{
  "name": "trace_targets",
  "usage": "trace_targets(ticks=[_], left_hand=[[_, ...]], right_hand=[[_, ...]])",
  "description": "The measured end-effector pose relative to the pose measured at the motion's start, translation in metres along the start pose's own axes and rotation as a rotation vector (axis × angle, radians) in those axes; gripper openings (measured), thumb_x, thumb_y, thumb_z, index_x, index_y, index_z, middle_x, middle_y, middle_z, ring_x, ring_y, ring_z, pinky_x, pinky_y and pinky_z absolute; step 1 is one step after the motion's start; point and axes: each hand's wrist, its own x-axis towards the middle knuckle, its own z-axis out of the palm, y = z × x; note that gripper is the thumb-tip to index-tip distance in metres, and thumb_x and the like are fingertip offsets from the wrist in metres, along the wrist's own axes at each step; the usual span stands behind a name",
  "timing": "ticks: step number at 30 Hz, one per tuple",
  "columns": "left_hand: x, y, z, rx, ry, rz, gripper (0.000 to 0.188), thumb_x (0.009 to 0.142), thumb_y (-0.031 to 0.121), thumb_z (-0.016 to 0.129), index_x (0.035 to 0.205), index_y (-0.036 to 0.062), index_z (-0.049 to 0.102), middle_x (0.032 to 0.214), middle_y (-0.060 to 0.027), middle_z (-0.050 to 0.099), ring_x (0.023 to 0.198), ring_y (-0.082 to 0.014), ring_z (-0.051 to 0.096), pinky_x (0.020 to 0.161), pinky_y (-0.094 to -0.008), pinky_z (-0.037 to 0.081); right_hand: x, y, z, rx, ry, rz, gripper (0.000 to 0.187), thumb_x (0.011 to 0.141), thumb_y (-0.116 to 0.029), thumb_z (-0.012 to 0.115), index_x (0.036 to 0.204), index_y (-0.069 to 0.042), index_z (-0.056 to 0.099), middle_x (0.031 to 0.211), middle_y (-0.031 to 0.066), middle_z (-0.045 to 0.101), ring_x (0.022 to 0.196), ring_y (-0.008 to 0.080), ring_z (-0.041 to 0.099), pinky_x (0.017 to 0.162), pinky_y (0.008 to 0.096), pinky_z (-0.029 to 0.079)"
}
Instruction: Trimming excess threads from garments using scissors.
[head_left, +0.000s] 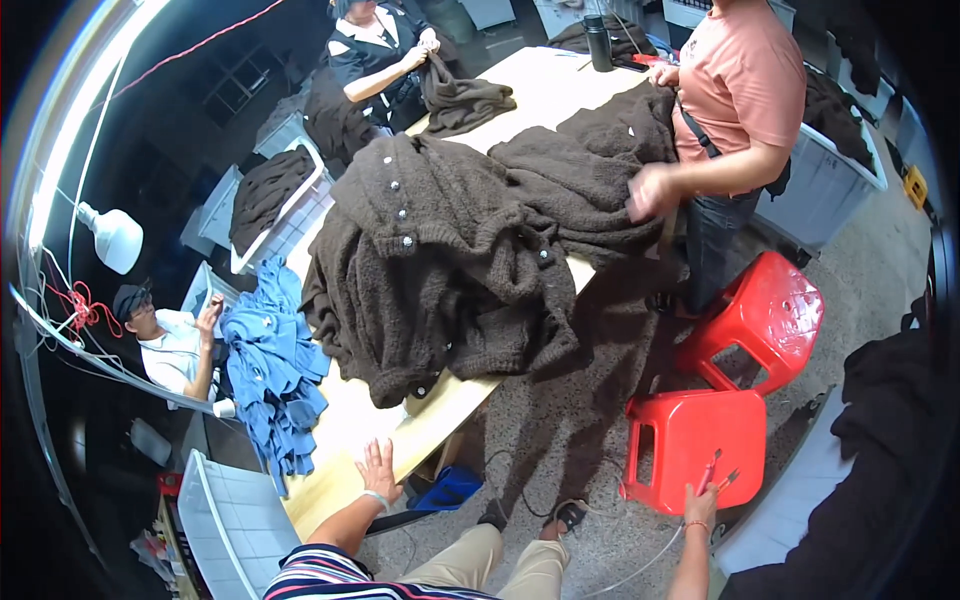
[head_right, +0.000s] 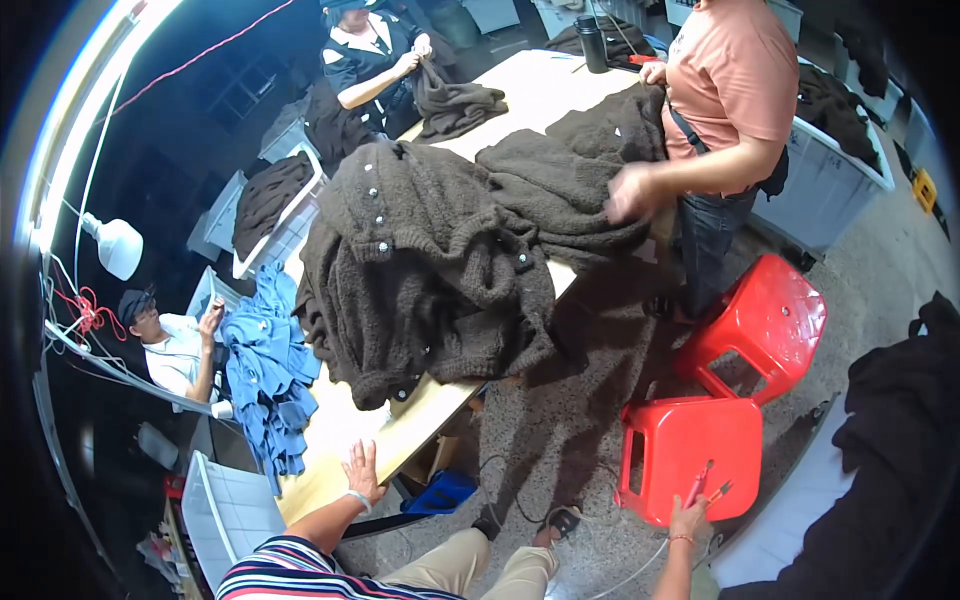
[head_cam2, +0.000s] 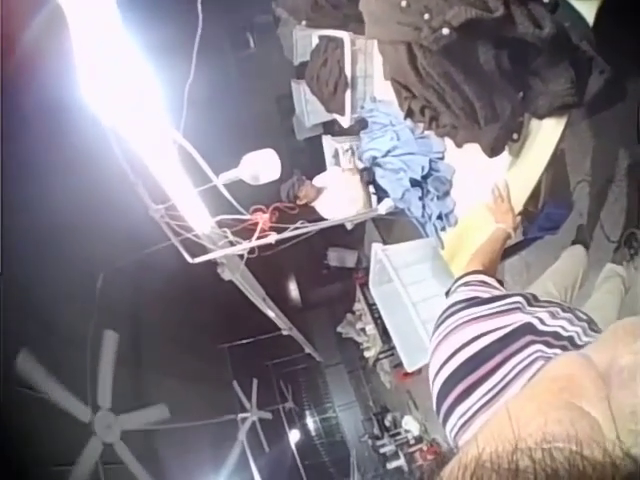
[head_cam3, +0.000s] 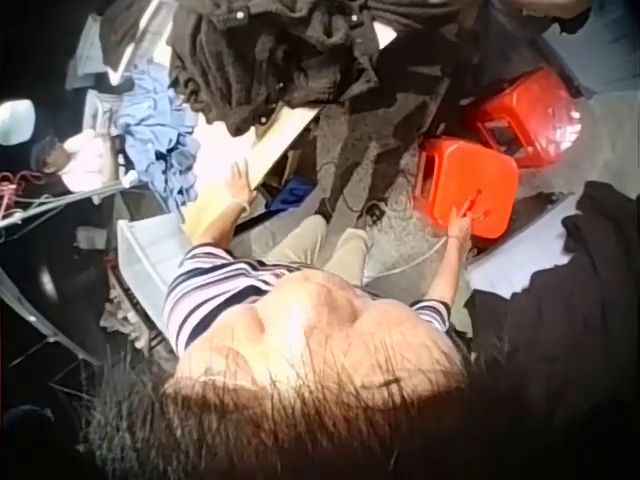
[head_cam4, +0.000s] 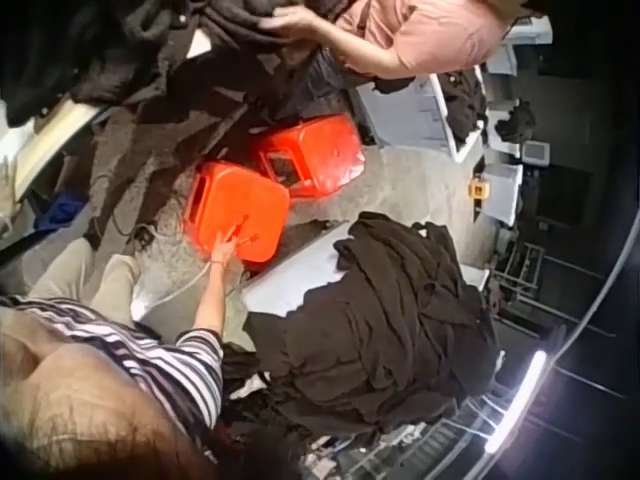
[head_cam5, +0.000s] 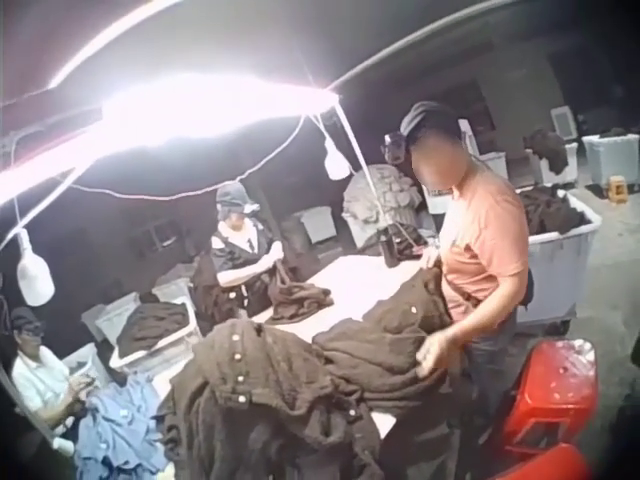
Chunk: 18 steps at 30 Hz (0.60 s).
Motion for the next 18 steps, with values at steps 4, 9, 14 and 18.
trace_targets(ticks=[4,9,14,18], left_hand=[[0.001,-0.007,0.007,-0.013,0.043,0.036,0.119,0.058,0.02,0.082,0.151,0.0172,0.008,0.155,-0.0226,-0.001,0.143,-0.0429,0.0,0.107,-0.0682,0.005],[-0.003,-0.012,0.01,-0.064,0.038,0.03,0.116,0.06,0.018,0.081,0.151,0.0175,0.009,0.156,-0.0212,-0.001,0.144,-0.0418,0.0,0.108,-0.0669,0.002],[0.003,-0.005,0.003,-0.036,0.041,-0.014,0.121,0.056,0.012,0.083,0.151,0.0175,0.009,0.156,-0.0191,-0.001,0.144,-0.0412,0.0,0.108,-0.0669,0.005],[0.005,-0.017,0.015,-0.017,0.098,0.006,0.122,0.056,0.009,0.083,0.151,0.0185,0.008,0.157,-0.0171,-0.004,0.144,-0.0399,-0.001,0.108,-0.0672,0.006]], right_hand=[[0.002,-0.008,0.003,0.384,-0.278,0.539,0.028,0.091,-0.03,0.058,0.099,-0.003,0.053,0.061,0.0105,0.057,0.045,0.0287,0.056,0.043,0.0436,0.046],[-0.039,-0.061,-0.07,0.22,-0.273,0.409,0.025,0.087,-0.03,0.063,0.09,-0.005,0.059,0.06,0.008,0.056,0.043,0.0201,0.054,0.038,0.0352,0.044],[-0.105,-0.058,-0.085,0.281,-0.215,0.109,0.031,0.085,-0.034,0.068,0.078,-0.005,0.064,0.056,0.0029,0.055,0.046,0.0153,0.052,0.043,0.0333,0.043],[-0.14,-0.122,-0.145,0.416,-0.434,0.202,0.039,0.086,-0.037,0.067,0.065,-0.005,0.06,0.051,0.0011,0.053,0.044,0.012,0.052,0.043,0.0317,0.042]])
